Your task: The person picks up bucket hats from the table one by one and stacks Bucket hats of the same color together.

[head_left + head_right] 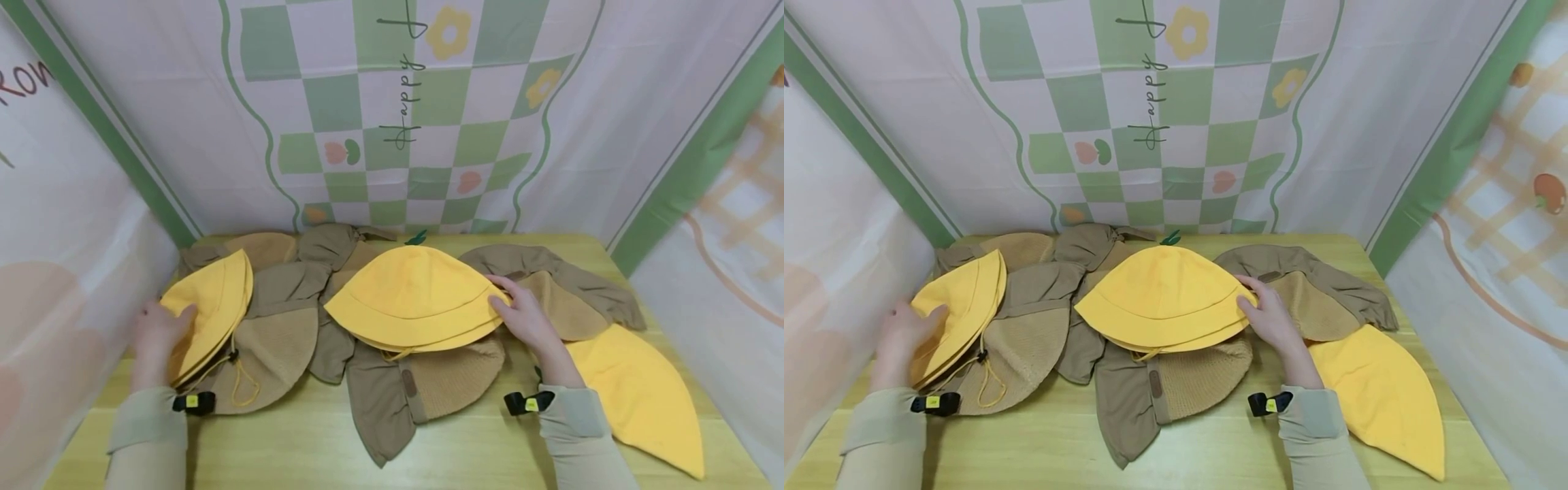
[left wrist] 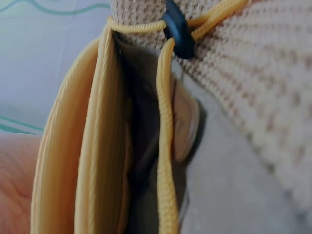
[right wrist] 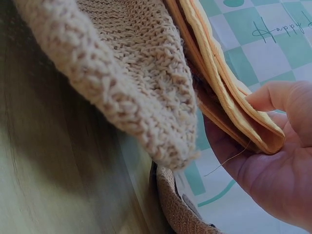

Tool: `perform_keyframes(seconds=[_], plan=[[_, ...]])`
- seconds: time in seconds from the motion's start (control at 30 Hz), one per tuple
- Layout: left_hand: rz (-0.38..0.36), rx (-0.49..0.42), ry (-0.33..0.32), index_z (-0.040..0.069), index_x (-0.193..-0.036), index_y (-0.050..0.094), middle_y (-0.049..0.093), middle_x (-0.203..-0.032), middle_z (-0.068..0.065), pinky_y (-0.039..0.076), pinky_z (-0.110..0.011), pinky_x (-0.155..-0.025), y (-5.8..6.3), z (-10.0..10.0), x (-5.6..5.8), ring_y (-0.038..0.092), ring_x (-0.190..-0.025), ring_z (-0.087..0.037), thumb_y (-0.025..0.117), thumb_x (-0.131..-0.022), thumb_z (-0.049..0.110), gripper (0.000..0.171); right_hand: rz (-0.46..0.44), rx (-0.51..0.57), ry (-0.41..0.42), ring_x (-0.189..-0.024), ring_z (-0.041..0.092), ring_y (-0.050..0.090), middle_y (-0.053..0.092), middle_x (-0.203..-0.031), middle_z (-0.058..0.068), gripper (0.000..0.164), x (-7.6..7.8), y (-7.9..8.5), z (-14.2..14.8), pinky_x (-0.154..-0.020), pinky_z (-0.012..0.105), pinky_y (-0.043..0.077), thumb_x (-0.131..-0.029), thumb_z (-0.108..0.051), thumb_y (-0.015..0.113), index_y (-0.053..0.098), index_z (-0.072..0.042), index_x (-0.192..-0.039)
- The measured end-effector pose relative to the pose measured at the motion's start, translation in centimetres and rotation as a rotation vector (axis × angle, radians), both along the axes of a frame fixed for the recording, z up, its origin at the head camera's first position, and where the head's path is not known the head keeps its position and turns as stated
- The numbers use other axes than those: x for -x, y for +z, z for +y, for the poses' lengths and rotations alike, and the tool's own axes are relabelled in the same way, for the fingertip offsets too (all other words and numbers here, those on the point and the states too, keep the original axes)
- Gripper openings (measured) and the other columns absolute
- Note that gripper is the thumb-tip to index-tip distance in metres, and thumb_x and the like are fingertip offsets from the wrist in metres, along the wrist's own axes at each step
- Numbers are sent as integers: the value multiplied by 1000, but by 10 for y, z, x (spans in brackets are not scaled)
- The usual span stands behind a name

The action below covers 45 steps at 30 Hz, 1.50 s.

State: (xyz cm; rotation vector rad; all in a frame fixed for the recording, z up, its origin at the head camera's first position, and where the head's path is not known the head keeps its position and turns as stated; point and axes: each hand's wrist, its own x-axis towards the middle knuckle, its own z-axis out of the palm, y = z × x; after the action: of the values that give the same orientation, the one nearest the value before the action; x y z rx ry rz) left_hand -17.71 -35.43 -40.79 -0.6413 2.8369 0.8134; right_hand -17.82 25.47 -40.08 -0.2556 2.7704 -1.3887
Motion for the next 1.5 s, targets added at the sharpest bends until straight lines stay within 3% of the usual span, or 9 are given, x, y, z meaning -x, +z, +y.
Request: perform_keyframes(seconds=[0.27,0.37,0.43,0.6,0.73,0.93,1.07,1.2,1.5], plan=[[-50,4,1,-28,-144,3,18,-143,-55,26,-66,-114,-1,-7,1,24,-133,-65,37,-102,44,90,-9,17,1,-38,5,25,64,-76,20,48,1,-3,1,-42,26,36,-106,-19,49,41,-3,-150],[-30,-5,9,-28,-144,-1,14,-141,-56,25,-67,-113,1,-5,1,23,-130,-67,37,-102,37,86,-8,18,1,-38,5,25,66,-87,25,47,1,-4,2,-44,26,37,-106,-19,48,41,-3,-150],[1,-20,29,-26,-144,-3,13,-141,-56,26,-69,-110,2,-4,2,23,-128,-67,37,-102,34,84,-8,18,2,-39,5,28,66,-108,29,47,1,-4,2,-47,26,39,-106,-19,48,41,-3,-150],[167,-12,95,-27,-143,14,25,-137,-54,29,-68,-107,8,2,3,31,-124,-66,39,-103,27,72,-1,5,9,-56,4,51,53,-139,30,48,1,-4,3,-62,21,46,-107,-19,46,39,-2,-151],[315,32,127,-25,-136,35,42,-129,-51,30,-67,-108,16,7,2,37,-123,-65,41,-105,26,60,10,-16,10,-75,3,59,50,-143,30,48,2,-3,3,-70,19,46,-107,-20,46,39,-1,-151],[551,-3,145,-17,-131,47,51,-126,-44,31,-66,-105,31,18,-1,43,-119,-62,44,-105,29,54,7,-19,11,-72,2,59,52,-141,30,49,1,-2,3,-70,19,46,-107,-20,46,39,-1,-151],[721,-24,110,-14,-124,53,56,-118,-39,33,-64,-98,39,28,3,48,-112,-58,49,-104,28,46,17,-36,6,-84,2,60,52,-142,29,48,0,-1,1,-74,17,47,-107,-21,47,41,-2,-150],[855,-9,52,-14,-113,56,57,-106,-35,34,-60,-90,44,37,8,49,-102,-54,54,-103,24,40,26,-56,3,-101,15,61,51,-144,28,48,0,-1,0,-79,15,47,-107,-22,47,42,-2,-150],[1021,-32,-33,-14,-106,57,55,-101,-33,34,-53,-84,52,53,16,49,-94,-48,58,-101,20,34,40,-50,6,-116,32,58,50,-145,27,47,0,-3,0,-83,11,45,-107,-20,46,42,-1,-149]])
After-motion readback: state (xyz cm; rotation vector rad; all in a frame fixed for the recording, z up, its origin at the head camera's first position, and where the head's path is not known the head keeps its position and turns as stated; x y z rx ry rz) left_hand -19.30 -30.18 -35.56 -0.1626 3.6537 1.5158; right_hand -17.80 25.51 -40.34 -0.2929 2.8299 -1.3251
